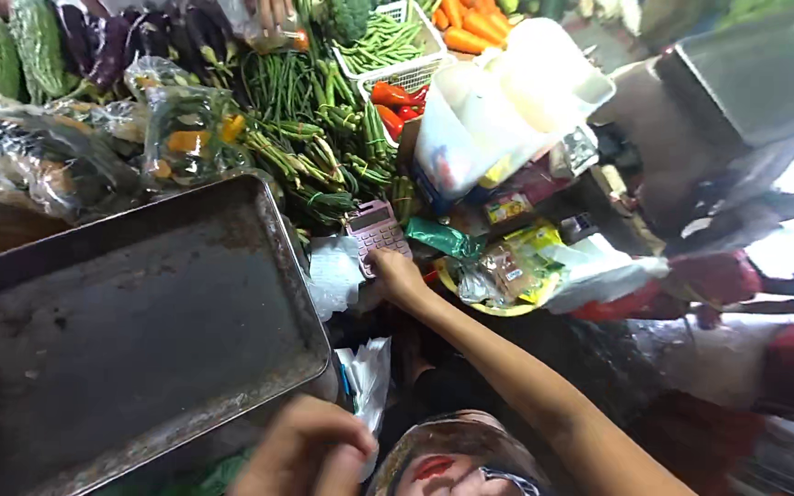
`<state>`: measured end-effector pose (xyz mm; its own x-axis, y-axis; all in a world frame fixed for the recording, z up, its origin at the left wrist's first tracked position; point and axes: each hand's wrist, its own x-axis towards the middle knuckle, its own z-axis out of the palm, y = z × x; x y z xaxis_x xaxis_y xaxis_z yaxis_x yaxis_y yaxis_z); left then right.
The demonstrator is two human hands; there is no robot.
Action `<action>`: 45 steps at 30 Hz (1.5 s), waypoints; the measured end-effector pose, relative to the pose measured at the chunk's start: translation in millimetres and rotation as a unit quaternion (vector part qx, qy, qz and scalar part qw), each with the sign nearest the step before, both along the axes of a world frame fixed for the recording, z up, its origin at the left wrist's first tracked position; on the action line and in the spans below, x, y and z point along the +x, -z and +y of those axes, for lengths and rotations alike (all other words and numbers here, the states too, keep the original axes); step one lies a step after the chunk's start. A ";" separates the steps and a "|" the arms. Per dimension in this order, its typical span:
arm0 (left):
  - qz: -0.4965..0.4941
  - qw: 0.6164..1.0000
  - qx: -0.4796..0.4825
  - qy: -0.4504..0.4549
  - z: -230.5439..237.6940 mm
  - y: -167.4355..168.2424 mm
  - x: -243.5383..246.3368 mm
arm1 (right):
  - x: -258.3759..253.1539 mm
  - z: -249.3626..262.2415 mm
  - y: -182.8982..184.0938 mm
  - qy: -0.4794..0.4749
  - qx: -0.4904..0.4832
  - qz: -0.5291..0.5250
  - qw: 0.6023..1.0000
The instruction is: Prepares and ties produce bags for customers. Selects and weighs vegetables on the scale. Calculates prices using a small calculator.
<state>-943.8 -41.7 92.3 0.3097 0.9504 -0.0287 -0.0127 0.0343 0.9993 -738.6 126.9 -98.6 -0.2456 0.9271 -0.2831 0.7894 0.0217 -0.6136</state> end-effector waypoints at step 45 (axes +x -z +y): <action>0.077 0.975 -0.208 -0.031 25.2 177.6 78.4 | -8.2 48.6 90.8 -0.369 0.197 0.034 0.908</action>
<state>-865.4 -16.5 -85.2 0.2142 0.8633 -0.4569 0.1219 0.4405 0.8894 -746.7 175.5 -189.3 -0.8456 0.5288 0.0733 0.4311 0.7573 -0.4906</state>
